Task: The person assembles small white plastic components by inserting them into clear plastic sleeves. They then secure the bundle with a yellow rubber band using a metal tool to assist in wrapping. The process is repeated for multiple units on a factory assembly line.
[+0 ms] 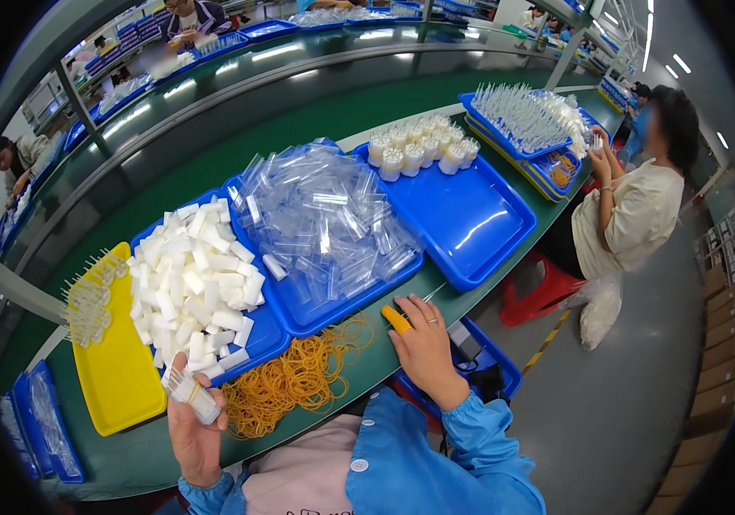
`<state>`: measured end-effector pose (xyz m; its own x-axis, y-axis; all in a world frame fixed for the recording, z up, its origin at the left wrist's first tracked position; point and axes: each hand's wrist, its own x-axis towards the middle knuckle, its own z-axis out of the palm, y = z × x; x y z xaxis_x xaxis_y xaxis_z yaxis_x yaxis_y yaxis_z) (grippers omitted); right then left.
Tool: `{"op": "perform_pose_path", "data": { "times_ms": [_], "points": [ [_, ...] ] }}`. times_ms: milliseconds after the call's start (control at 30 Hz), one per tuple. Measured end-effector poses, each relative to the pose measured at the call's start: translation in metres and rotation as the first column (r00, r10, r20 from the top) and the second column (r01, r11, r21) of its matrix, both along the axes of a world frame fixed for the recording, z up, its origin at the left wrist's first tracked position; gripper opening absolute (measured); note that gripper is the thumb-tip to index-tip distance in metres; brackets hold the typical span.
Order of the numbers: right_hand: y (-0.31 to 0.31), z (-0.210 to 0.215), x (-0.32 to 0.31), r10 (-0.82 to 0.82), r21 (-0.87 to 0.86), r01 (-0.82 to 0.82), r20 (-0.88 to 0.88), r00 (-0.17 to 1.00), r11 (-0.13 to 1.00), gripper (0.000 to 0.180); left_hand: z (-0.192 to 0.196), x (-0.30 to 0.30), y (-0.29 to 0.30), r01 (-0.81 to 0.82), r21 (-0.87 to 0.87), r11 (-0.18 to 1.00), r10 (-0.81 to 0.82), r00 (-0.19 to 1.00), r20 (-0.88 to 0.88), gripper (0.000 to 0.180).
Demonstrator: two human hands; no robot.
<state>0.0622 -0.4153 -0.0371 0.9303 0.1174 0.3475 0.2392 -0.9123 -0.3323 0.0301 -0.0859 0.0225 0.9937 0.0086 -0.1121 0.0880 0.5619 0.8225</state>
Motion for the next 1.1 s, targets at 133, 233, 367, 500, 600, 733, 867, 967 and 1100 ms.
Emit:
{"op": "perform_pose_path", "data": {
  "times_ms": [133, 233, 367, 500, 600, 733, 867, 967, 1100],
  "points": [
    [-0.001, 0.002, -0.001, -0.039, 0.224, 0.047, -0.043, 0.998, 0.973, 0.036, 0.002, -0.002, -0.001, -0.018, 0.015, 1.000, 0.017, 1.000, 0.008, 0.087],
    [-0.020, 0.003, 0.001, -0.075, 0.007, 0.075, 0.020, 0.997, 0.997, 0.039, 0.002, -0.003, -0.002, -0.014, 0.012, 1.000, 0.014, 1.000, 0.009, 0.085],
    [-0.037, -0.001, -0.002, -0.069, -0.081, 0.069, -0.001, 0.998, 0.994, 0.045, -0.005, -0.006, 0.004, 0.006, 0.011, 1.000, -0.006, 1.000, -0.002, 0.079],
    [-0.037, 0.002, -0.025, -0.023, -0.122, 0.012, -0.091, 0.996, 0.992, 0.052, -0.012, -0.006, 0.012, -0.041, -0.170, 0.985, 0.028, 0.997, -0.078, 0.074],
    [-0.040, 0.002, -0.040, 0.019, -0.144, -0.037, -0.124, 0.992, 0.989, 0.057, -0.014, -0.006, 0.011, 0.026, -0.258, 0.966, -0.031, 0.999, -0.012, 0.073],
    [-0.052, -0.015, -0.036, 0.197, -0.128, -0.177, 0.158, 0.968, 0.976, 0.036, -0.020, -0.012, 0.016, 0.114, -0.204, 0.972, -0.114, 0.993, 0.012, 0.079],
    [-0.049, -0.013, -0.040, 0.092, 0.142, -0.126, 0.226, 0.970, 0.982, 0.022, -0.016, -0.007, 0.018, 0.197, -0.240, 0.951, -0.207, 0.978, -0.017, 0.077],
    [-0.026, 0.018, -0.040, -0.173, 0.489, 0.071, 0.166, 0.971, 0.869, 0.014, -0.004, 0.000, 0.013, 0.245, -0.298, 0.923, -0.285, 0.953, -0.099, 0.064],
    [-0.027, 0.013, -0.019, -0.099, 0.680, 0.128, -0.082, 0.992, 0.722, 0.020, -0.002, -0.003, 0.010, 0.249, -0.400, 0.882, -0.305, 0.949, -0.083, 0.065]
  ]
}}
